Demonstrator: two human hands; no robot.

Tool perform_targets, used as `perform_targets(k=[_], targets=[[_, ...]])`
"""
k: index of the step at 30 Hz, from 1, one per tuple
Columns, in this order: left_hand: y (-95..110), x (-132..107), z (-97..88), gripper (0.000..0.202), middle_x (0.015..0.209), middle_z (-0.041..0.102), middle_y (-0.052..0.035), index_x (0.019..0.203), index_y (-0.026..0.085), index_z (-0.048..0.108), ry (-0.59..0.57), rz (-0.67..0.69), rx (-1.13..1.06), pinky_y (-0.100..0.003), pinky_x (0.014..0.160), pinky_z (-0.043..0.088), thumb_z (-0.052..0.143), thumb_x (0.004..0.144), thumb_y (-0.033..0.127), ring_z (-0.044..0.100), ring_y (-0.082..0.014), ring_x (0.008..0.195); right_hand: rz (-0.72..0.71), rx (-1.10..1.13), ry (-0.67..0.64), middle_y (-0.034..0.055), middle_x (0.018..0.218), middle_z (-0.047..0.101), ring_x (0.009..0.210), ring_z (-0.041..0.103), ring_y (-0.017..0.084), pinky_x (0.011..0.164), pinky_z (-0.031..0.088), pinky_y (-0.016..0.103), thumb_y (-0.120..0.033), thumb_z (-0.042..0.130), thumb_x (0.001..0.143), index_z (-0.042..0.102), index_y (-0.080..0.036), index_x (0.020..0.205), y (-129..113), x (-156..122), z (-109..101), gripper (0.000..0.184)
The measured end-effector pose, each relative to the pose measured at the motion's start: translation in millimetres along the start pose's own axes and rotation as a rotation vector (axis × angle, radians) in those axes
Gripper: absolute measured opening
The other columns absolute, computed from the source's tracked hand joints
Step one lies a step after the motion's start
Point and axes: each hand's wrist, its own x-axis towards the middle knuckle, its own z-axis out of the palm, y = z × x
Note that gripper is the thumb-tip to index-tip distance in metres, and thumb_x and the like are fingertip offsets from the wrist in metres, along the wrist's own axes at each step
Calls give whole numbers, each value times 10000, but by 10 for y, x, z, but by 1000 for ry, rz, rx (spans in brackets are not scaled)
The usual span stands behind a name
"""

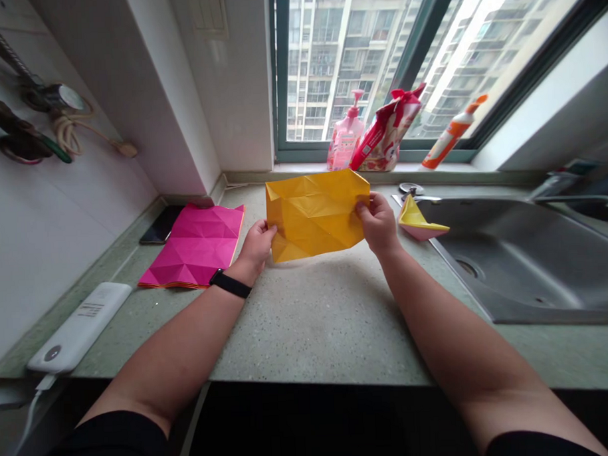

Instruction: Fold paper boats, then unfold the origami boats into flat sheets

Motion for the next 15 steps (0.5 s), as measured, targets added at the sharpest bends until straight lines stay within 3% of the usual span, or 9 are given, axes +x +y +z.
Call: perform_targets(k=[2, 6, 9, 13, 15], targets=[[32, -10, 19, 215, 1082, 807, -68, 1085, 192, 661, 12, 81, 7, -335, 922, 624, 744, 887, 200, 778, -221, 1045, -38, -55, -14, 3, 929, 745, 888, 713, 214, 831, 590, 342, -473, 757, 865, 653, -297, 1050, -42, -57, 44, 276], [100, -51, 49, 401, 1219, 795, -105, 1192, 192, 652, -114, 189, -13, -388, 1009, 610, 835, 855, 307, 762, -264, 1138, -69, -109, -54, 3, 939, 740, 867, 700, 220, 818, 576, 355, -460, 713, 897, 666, -305, 1085, -109, -150, 123, 248], [77, -34, 29, 485, 1224, 788, -111, 1177, 200, 631, -48, 205, 15, -396, 1014, 604, 912, 799, 317, 756, -275, 1160, -75, -100, -77, 8, 946, 740, 851, 694, 218, 803, 566, 355, -454, 697, 903, 664, -301, 1079, -133, -178, 146, 235], [-16, 67, -45, 364, 1135, 785, -70, 1132, 230, 611, 94, 193, 49, -371, 991, 596, 844, 866, 316, 745, -250, 1150, -58, -79, -80, 18, 986, 753, 873, 708, 227, 816, 579, 368, -461, 718, 881, 658, -299, 1070, -143, -170, 142, 256], [-48, 116, -83, 299, 1113, 781, -53, 1146, 244, 612, 78, 169, 55, -347, 975, 595, 783, 921, 340, 738, -237, 1147, -49, -62, -76, 20, 989, 761, 872, 713, 230, 813, 587, 373, -460, 731, 869, 657, -300, 1061, -133, -143, 120, 261]])
